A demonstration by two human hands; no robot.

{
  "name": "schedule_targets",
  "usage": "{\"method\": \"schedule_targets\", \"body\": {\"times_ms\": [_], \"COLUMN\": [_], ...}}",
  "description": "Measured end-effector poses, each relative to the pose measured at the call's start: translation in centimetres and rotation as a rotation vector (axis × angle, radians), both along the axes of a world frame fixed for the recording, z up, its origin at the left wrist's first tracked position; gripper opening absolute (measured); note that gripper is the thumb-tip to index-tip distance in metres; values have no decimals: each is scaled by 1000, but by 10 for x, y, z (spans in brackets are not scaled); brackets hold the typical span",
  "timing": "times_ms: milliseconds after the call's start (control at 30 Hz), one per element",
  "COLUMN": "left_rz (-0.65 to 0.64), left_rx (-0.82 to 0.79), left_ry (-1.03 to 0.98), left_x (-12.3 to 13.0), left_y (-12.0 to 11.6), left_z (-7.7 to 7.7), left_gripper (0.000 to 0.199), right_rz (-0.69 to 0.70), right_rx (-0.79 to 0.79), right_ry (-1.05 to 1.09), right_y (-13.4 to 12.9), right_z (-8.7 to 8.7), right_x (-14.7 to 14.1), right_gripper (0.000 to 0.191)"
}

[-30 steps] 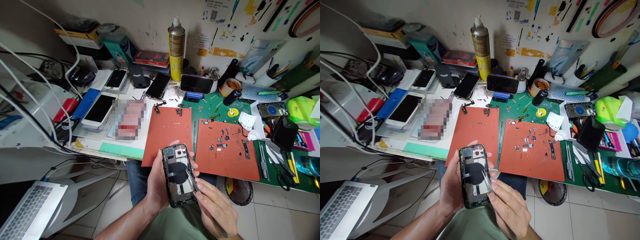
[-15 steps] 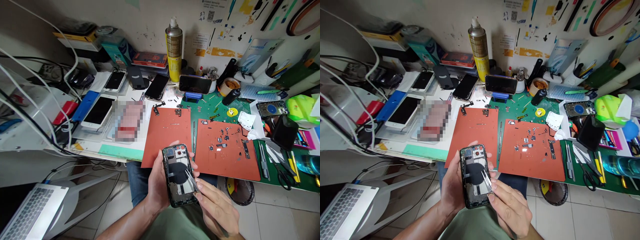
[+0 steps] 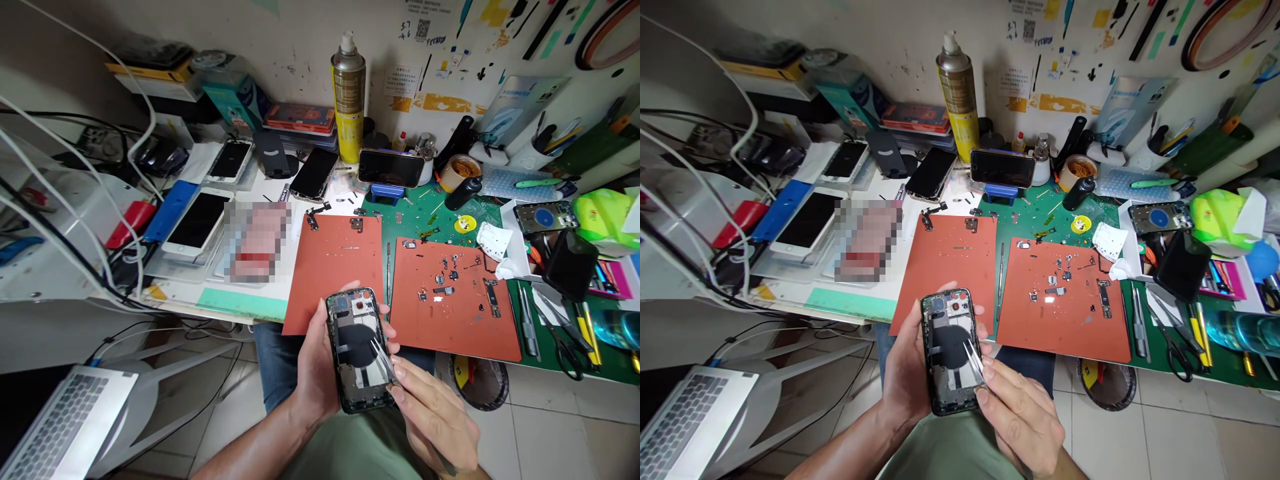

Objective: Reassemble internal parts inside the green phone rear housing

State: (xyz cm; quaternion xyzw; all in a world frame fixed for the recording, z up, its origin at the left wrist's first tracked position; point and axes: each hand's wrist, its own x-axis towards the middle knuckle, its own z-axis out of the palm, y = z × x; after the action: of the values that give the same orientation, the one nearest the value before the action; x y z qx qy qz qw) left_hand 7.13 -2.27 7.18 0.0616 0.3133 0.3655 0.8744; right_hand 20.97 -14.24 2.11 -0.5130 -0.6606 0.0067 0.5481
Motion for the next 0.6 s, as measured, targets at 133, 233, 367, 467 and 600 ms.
{"method": "schedule_targets", "body": {"times_ms": [133, 233, 367, 467, 600], "left_rz": [9, 21, 17, 9, 23], "left_rx": [2, 18, 40, 43, 67], "left_ry": [8, 6, -27, -44, -45], "left_x": [0, 0, -1, -2, -4], "left_y": [0, -2, -4, -4, -5], "left_z": [0, -2, -6, -9, -10], "left_gripper": [48, 47, 50, 52, 51], "right_rz": [3, 7, 27, 18, 12], "right_rx": [-14, 4, 10, 2, -13], "right_ry": [18, 60, 79, 77, 103], "right_y": [-1, -1, -3, -4, -2], "right_z": [-3, -7, -11, -12, -6], "right_x": [0, -1, -1, -1, -2], "right_gripper": [38, 44, 43, 41, 46]}}
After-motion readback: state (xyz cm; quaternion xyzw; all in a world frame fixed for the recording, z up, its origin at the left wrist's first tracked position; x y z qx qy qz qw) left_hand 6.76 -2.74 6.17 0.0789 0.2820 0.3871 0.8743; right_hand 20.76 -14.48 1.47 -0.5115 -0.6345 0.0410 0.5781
